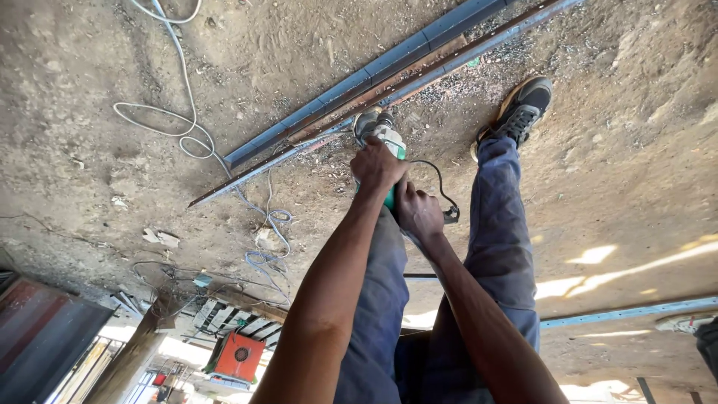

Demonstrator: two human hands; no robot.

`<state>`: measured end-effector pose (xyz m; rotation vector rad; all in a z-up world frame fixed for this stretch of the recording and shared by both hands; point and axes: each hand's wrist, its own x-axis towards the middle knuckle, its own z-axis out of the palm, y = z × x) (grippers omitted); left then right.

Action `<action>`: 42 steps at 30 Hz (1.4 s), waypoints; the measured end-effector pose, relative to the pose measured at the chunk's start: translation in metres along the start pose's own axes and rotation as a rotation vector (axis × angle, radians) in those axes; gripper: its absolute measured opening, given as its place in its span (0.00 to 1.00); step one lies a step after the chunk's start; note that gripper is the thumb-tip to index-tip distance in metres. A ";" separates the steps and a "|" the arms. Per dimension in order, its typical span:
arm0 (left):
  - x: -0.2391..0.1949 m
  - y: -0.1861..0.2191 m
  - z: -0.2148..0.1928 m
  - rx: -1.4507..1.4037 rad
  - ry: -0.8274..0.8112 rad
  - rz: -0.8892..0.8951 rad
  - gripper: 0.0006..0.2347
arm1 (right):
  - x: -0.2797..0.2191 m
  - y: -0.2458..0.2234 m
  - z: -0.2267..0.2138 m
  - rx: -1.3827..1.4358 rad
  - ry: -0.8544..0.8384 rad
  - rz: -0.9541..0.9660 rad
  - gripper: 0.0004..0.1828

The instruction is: Drilling holes into a metal L-beam using a power drill

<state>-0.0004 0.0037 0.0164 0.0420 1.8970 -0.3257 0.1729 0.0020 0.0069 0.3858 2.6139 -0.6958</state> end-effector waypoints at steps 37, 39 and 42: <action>0.024 -0.006 0.009 -0.011 -0.032 -0.006 0.43 | 0.005 0.005 0.016 0.027 -0.173 0.018 0.38; 0.028 -0.009 0.013 -0.026 -0.041 -0.013 0.44 | 0.006 0.004 0.012 0.043 -0.224 0.036 0.40; 0.022 -0.005 0.005 -0.072 -0.028 0.005 0.41 | 0.008 0.001 0.004 0.045 -0.196 0.037 0.38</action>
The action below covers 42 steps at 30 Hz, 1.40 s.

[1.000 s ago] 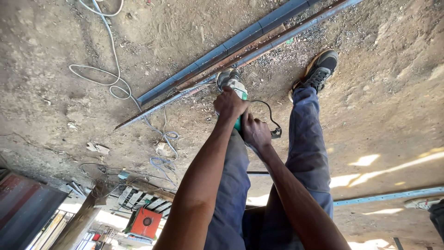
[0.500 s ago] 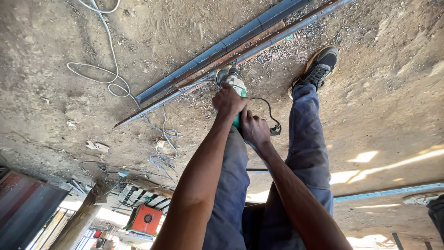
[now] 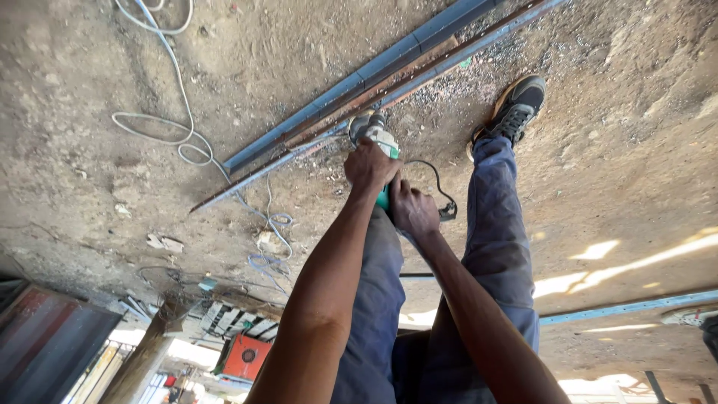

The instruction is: Drilling holes into a metal L-beam using a power drill

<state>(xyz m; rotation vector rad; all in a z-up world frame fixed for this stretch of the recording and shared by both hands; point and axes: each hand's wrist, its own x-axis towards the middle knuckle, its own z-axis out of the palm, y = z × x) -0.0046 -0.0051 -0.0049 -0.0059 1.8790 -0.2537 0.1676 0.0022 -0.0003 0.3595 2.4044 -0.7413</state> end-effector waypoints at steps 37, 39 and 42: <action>0.017 -0.017 -0.012 0.027 -0.041 0.053 0.37 | 0.013 -0.025 -0.016 -0.055 0.085 0.020 0.38; 0.028 -0.024 -0.007 0.009 -0.085 0.059 0.36 | 0.014 -0.026 -0.021 -0.079 0.179 -0.005 0.34; 0.001 -0.026 -0.037 -0.048 -0.070 0.223 0.35 | 0.019 -0.026 -0.026 -0.147 0.256 -0.019 0.35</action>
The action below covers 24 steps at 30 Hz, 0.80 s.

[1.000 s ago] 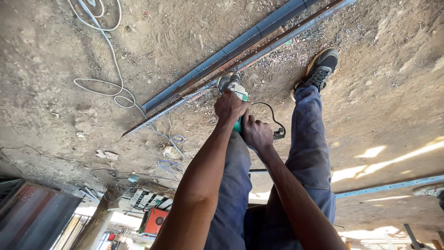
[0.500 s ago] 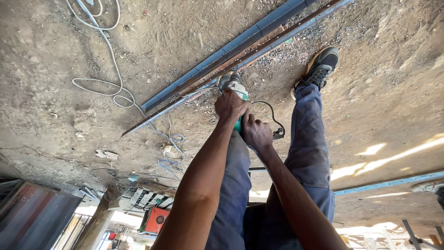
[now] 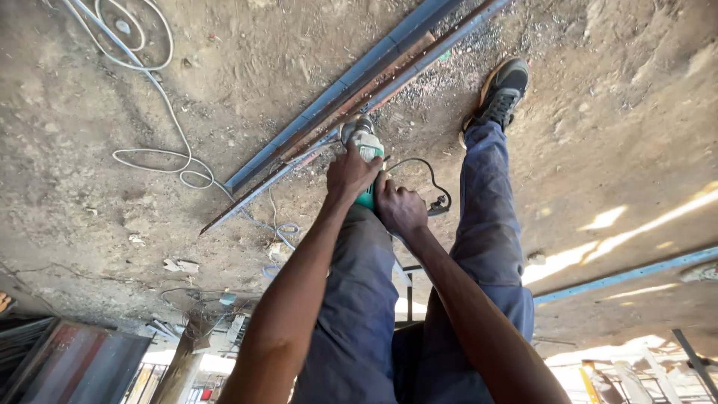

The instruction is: Drilling holes into a metal L-beam using a power drill

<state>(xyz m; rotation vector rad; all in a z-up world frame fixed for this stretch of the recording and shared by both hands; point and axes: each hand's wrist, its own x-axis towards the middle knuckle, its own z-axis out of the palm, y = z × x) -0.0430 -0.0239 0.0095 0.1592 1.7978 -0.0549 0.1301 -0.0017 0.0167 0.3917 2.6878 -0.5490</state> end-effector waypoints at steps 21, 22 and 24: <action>0.014 -0.050 0.069 0.295 0.616 0.706 0.08 | -0.010 0.014 0.005 0.192 -0.157 -0.063 0.29; 0.013 -0.049 0.065 0.294 0.604 0.710 0.08 | -0.008 0.014 0.005 0.193 -0.165 -0.054 0.29; 0.010 -0.046 0.059 0.296 0.593 0.694 0.10 | -0.007 0.014 0.008 0.113 -0.092 -0.059 0.33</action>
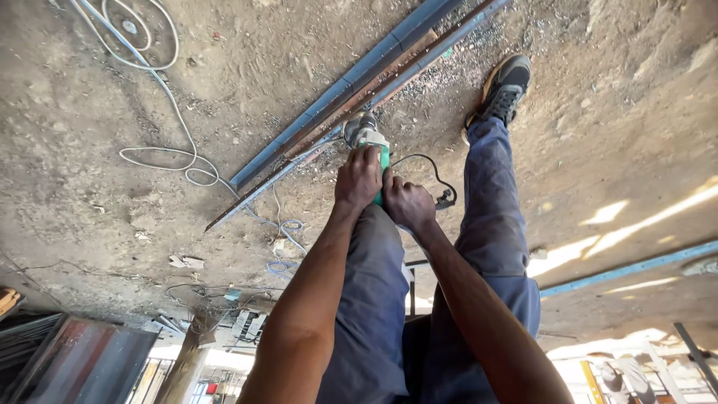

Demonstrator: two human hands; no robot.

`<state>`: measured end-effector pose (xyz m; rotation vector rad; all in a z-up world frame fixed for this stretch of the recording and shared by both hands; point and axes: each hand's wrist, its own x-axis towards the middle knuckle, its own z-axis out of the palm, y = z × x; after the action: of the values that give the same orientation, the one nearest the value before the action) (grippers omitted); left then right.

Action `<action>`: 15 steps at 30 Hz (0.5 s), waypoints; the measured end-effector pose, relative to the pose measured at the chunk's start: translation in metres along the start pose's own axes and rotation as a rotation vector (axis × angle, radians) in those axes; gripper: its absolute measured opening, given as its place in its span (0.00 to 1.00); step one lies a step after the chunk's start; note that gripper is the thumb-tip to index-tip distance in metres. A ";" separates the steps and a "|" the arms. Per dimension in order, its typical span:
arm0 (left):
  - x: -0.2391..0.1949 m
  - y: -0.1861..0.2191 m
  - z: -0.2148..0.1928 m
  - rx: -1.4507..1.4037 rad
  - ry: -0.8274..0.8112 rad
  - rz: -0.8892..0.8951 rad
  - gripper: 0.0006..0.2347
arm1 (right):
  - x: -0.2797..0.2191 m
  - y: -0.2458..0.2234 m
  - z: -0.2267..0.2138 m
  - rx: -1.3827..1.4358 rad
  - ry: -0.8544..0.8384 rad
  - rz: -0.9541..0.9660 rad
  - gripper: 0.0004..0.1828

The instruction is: Drilling holes into a metal L-beam using a power drill

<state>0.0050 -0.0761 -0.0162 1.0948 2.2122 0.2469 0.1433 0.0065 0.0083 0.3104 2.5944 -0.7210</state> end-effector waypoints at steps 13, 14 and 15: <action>0.002 -0.007 0.011 -0.007 -0.044 0.010 0.08 | -0.001 0.000 0.004 0.111 -0.060 0.028 0.34; 0.003 -0.007 0.011 -0.014 -0.051 0.006 0.08 | 0.000 0.000 0.004 0.115 -0.092 0.043 0.34; 0.004 -0.007 0.012 -0.021 -0.057 0.002 0.08 | 0.000 0.001 0.004 0.118 -0.124 0.058 0.33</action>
<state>0.0060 -0.0788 -0.0300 1.0802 2.1533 0.2367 0.1444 0.0051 0.0048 0.3635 2.4210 -0.8476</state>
